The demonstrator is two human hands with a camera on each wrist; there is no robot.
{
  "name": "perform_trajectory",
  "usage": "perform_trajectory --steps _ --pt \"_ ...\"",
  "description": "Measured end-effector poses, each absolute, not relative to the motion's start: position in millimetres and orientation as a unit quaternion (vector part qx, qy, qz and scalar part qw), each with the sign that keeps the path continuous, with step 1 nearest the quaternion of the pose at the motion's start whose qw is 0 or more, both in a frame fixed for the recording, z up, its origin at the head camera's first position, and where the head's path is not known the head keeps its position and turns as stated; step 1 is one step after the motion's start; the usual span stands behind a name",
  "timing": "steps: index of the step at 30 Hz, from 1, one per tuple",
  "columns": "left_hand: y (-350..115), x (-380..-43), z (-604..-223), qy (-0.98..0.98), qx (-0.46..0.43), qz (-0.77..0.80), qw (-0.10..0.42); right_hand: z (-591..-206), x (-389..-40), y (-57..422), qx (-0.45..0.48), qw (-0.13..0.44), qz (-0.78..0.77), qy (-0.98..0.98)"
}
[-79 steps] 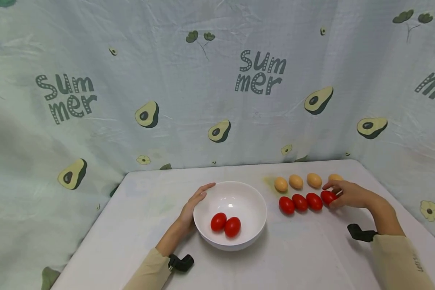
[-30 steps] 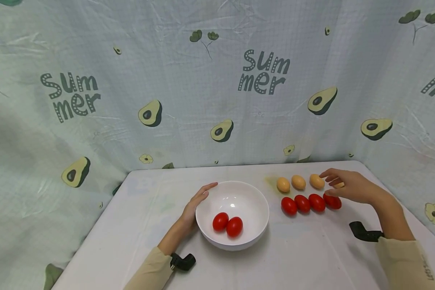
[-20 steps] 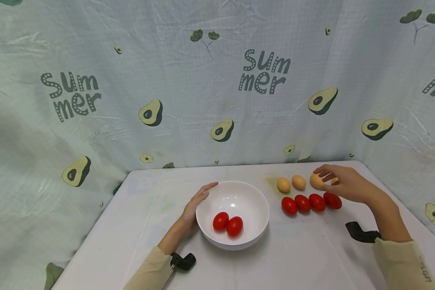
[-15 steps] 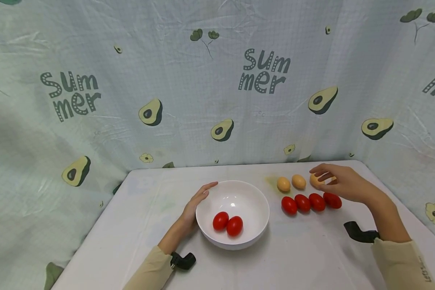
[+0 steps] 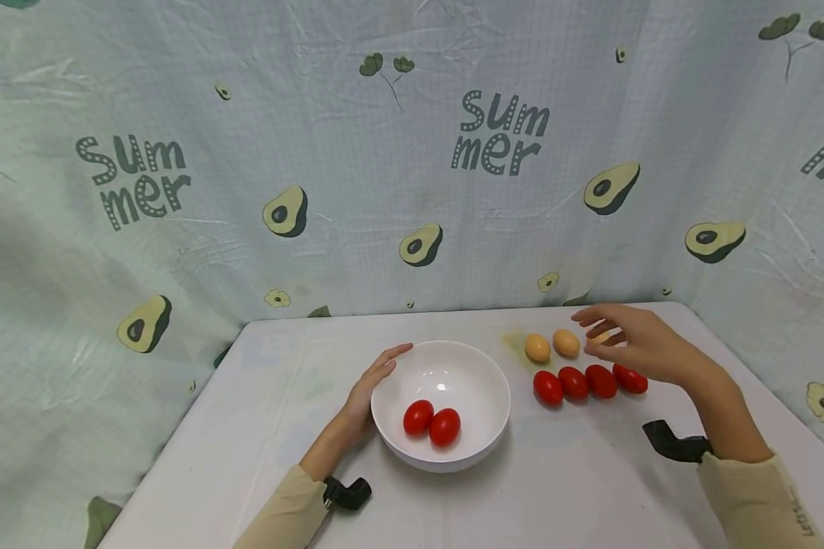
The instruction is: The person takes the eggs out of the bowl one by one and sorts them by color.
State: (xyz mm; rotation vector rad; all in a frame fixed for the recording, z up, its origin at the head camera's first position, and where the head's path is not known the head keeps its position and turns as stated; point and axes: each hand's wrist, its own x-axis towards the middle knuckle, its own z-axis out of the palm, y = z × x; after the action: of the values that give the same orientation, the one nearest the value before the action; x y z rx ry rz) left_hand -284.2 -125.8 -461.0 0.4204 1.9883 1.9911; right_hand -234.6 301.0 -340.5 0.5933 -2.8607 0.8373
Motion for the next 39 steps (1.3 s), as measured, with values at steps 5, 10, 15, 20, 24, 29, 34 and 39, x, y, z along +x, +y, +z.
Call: perform_trajectory --steps 5,10,15,20,24,29,34,39 --pt "-126 -283 -461 0.691 0.145 0.692 0.148 -338 -231 290 0.221 0.066 0.276 -0.933" --pt "-125 -283 -460 0.694 0.145 0.69 0.144 -337 -228 282 0.234 0.079 0.275 -0.929" --pt "-125 -284 -461 0.694 0.147 0.69 0.145 -337 -227 273 0.236 0.086 0.267 -0.93" --pt "-126 -284 -461 0.692 0.148 0.691 0.147 -336 -225 265 0.256 0.087 0.27 -0.924" --pt "-126 -285 -460 0.692 0.148 0.691 0.146 -335 -224 256 0.27 0.082 0.279 -0.918" --pt "-126 -285 -460 0.69 0.148 0.693 0.147 -338 -225 241 0.272 0.07 0.268 -0.921" --pt "-127 -285 -461 0.69 0.148 0.693 0.148 -342 -224 224 0.281 0.04 0.27 -0.92" --pt "-129 -285 -461 0.694 0.146 0.69 0.147 -350 -227 199 0.3 0.024 0.266 -0.916"
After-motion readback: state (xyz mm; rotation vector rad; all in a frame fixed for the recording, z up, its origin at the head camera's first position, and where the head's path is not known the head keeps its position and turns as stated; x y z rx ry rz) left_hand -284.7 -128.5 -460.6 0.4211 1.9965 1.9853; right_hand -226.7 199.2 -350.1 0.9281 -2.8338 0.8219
